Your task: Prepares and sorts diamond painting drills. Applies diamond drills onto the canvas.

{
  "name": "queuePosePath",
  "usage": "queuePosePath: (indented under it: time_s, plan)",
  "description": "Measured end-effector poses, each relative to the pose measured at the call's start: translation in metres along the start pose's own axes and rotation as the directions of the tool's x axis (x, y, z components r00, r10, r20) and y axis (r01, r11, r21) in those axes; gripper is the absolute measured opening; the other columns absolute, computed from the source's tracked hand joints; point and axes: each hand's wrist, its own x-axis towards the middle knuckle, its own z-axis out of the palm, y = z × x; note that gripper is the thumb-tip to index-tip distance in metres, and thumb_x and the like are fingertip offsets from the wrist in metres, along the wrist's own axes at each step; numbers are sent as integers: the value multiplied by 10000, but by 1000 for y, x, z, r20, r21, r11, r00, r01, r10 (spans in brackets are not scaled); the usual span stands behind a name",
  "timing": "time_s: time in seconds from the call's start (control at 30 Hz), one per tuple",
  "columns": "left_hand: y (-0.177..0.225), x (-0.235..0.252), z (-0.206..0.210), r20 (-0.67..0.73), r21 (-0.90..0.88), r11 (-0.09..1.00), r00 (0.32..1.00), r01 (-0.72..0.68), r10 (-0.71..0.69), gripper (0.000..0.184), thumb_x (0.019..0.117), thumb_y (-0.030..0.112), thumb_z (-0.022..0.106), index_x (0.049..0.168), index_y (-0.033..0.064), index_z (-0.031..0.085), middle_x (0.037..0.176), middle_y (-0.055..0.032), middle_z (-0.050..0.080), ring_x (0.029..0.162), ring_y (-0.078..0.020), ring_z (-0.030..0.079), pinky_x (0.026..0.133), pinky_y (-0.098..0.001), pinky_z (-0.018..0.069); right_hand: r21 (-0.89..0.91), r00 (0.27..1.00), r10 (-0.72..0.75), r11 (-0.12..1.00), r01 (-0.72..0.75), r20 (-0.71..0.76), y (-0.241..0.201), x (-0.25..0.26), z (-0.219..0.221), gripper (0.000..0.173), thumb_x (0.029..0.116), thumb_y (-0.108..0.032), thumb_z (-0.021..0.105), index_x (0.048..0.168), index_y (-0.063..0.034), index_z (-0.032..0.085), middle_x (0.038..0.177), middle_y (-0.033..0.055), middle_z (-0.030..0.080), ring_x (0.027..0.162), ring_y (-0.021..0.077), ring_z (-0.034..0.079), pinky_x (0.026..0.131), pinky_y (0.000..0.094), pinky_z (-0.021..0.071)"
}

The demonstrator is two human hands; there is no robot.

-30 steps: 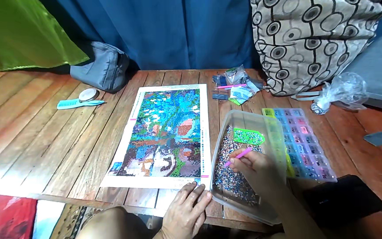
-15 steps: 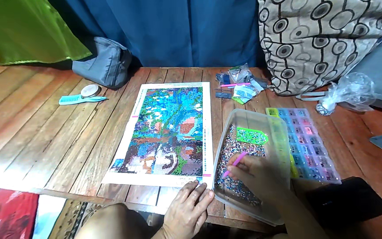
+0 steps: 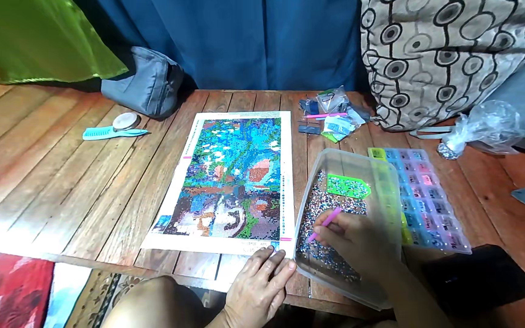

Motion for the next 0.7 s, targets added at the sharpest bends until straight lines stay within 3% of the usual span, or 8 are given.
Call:
queuePosePath:
  time_s: [0.7]
  plan:
    - [0, 0, 0, 0, 2, 1000, 1000, -6, 6, 349, 1006, 238, 486, 1335, 246, 603, 1186, -37, 721, 1162, -234, 659, 1043, -343, 482, -40, 998, -68, 997, 68, 0, 2, -1, 4, 88, 935, -108, 638, 923, -48, 702, 723, 31, 668, 625, 75, 649, 625, 233, 562]
